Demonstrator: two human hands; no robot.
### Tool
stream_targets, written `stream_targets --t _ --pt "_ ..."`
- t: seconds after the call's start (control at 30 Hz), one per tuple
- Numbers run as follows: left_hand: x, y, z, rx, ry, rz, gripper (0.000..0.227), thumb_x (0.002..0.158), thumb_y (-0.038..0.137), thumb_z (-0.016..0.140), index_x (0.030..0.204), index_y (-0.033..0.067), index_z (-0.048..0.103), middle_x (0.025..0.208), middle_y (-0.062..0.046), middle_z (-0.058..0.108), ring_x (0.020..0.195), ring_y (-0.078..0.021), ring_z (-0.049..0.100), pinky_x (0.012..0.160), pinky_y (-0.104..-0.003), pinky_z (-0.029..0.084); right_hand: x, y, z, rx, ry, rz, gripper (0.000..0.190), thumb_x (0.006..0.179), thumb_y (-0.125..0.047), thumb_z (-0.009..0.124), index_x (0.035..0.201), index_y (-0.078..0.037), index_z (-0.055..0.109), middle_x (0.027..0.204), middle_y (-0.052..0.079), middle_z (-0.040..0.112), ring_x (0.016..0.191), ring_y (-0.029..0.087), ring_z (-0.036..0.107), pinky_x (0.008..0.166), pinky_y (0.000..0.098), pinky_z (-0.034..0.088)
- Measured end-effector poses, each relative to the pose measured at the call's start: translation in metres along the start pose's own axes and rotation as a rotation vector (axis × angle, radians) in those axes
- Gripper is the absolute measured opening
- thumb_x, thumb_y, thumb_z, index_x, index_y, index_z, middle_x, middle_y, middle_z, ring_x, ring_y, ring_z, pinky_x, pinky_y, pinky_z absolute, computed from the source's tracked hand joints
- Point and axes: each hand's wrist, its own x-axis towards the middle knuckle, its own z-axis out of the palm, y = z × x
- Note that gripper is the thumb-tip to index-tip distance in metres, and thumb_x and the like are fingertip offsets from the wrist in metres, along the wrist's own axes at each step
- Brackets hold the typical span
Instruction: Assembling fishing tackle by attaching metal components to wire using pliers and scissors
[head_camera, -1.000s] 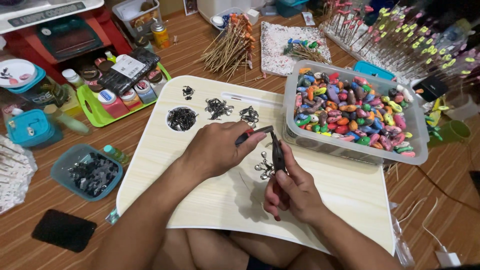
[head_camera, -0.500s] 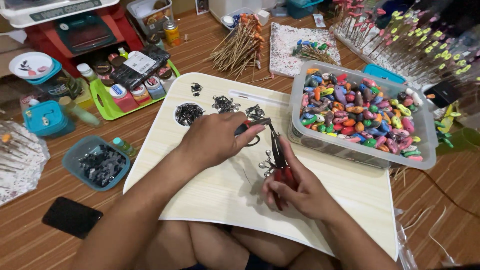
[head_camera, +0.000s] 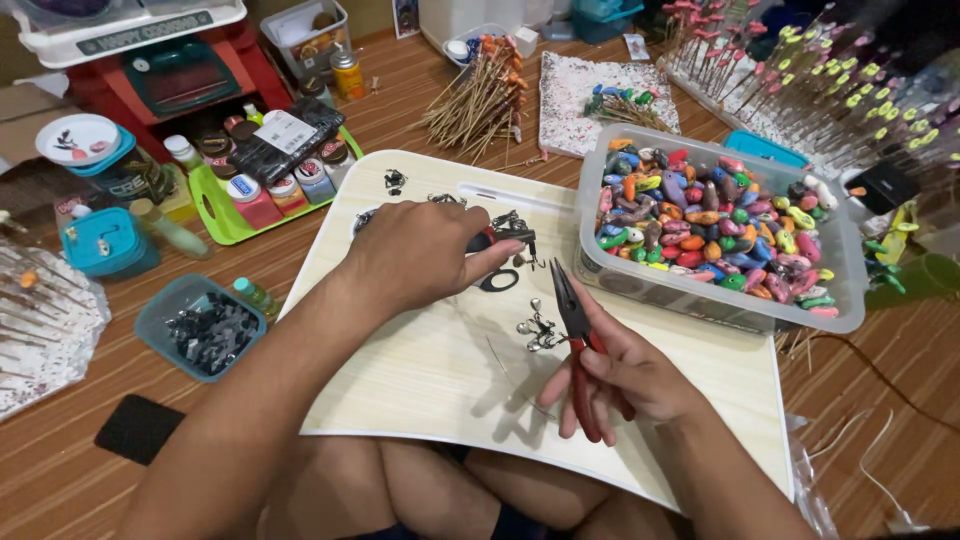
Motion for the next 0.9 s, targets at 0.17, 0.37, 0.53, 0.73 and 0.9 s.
stream_targets --t 0.17,0.37,0.53,0.73,0.9 --pt "-0.001 -0.003 0.005 0.010 0.013 0.009 0.050 0.100 0.060 0.047 0.094 0.0155 0.068 0.077 -0.011 0.071 0.074 -0.0402 0.073 0.066 -0.057 0.059 0.000 0.010 -0.003 0.078 0.040 0.054 0.075 0.104 -0.011 0.046 0.164 -0.026 0.004 0.097 0.044 0.070 0.069 0.055 0.074 0.035 0.0423 0.062" --pt "-0.002 -0.002 0.012 -0.006 0.007 0.018 0.048 0.099 0.060 0.049 0.093 0.0168 0.069 0.077 -0.010 0.071 0.075 -0.0387 0.074 0.066 -0.056 0.059 0.001 0.014 -0.007 0.077 0.070 0.080 0.073 0.104 -0.011 0.045 0.164 -0.026 0.006 0.088 0.043 0.069 0.065 0.054 0.074 0.034 0.0425 0.063" --pt "-0.002 -0.004 0.015 0.012 -0.003 0.020 0.048 0.099 0.060 0.049 0.095 0.0173 0.069 0.078 -0.010 0.070 0.075 -0.0383 0.074 0.065 -0.056 0.059 0.003 0.013 -0.003 0.069 0.089 0.098 0.073 0.103 -0.011 0.043 0.164 -0.027 0.007 0.075 0.042 0.067 0.053 0.050 0.072 0.031 0.0368 0.060" --pt "-0.003 -0.003 0.015 0.048 -0.018 0.018 0.047 0.099 0.060 0.048 0.096 0.0177 0.069 0.078 -0.010 0.070 0.075 -0.0378 0.074 0.064 -0.056 0.059 0.004 0.014 -0.002 0.109 0.104 0.103 0.073 0.102 -0.011 0.044 0.165 -0.025 0.009 0.074 0.041 0.064 0.053 0.049 0.072 0.027 0.0353 0.057" --pt "-0.004 -0.003 0.014 0.047 0.001 0.031 0.046 0.098 0.058 0.050 0.096 0.0171 0.069 0.077 -0.010 0.070 0.074 -0.0378 0.074 0.063 -0.056 0.059 0.006 0.015 -0.002 0.139 0.086 0.111 0.074 0.102 -0.012 0.044 0.165 -0.026 0.007 0.074 0.044 0.063 0.055 0.051 0.072 0.030 0.0353 0.059"
